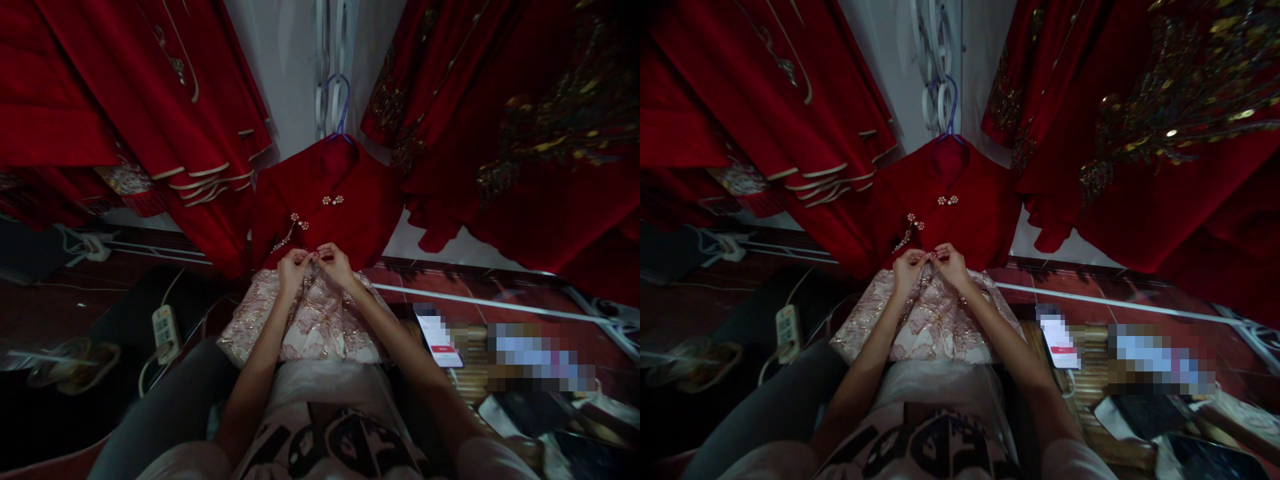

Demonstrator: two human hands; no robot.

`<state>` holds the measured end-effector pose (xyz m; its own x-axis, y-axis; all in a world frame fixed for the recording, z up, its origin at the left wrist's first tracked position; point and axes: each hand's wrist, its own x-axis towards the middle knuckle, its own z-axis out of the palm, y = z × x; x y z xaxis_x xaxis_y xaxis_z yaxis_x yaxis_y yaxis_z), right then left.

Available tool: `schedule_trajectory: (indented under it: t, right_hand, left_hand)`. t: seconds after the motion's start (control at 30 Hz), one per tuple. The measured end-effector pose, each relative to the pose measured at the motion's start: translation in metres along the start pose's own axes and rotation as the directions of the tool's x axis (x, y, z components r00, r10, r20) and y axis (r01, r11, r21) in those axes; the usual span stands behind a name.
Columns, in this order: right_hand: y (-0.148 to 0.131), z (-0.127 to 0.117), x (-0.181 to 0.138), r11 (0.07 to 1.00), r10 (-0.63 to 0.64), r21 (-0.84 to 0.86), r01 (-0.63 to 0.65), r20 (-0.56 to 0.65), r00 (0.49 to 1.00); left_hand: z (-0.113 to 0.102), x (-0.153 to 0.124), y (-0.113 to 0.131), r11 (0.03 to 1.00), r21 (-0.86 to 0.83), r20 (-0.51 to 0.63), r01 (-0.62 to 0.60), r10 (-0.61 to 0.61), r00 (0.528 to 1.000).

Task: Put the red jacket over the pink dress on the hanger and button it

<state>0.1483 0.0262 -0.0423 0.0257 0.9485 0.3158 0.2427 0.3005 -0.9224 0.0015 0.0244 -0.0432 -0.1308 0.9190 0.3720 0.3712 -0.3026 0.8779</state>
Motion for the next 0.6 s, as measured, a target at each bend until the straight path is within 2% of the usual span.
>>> schedule_trajectory:
  t: [0.17,0.23,0.3,0.37,0.47,0.53,0.6]
  right_hand:
    - [0.004,-0.001,0.003,1.000,0.028,0.006,-0.028,-0.007,1.000]
    - [0.002,-0.008,0.007,0.998,0.049,0.027,-0.051,0.054,0.997]
    - [-0.004,-0.022,0.011,0.994,0.071,0.065,-0.084,0.175,0.982]
    - [-0.015,-0.040,0.013,0.987,0.093,0.095,-0.131,0.332,0.939]
    - [-0.036,-0.067,0.014,0.974,0.127,0.093,-0.205,0.528,0.840]
    - [-0.047,-0.080,0.012,0.973,0.129,0.083,-0.216,0.581,0.804]
    - [-0.054,-0.086,0.011,0.975,0.127,0.076,-0.210,0.583,0.802]
  left_hand:
    - [0.003,-0.003,0.004,0.997,-0.071,0.032,0.020,-0.018,0.999]
    - [0.004,-0.002,0.005,0.989,-0.139,0.054,0.049,-0.042,0.998]
    - [0.005,0.001,0.006,0.970,-0.227,0.050,0.088,-0.078,0.996]
    - [0.005,0.005,0.008,0.931,-0.341,0.053,0.131,-0.121,0.991]
    - [0.003,0.016,0.017,0.836,-0.516,0.093,0.185,-0.160,0.983]
    - [0.003,0.026,0.025,0.771,-0.596,0.099,0.224,-0.206,0.974]
    - [0.003,0.035,0.032,0.718,-0.640,0.106,0.273,-0.270,0.957]
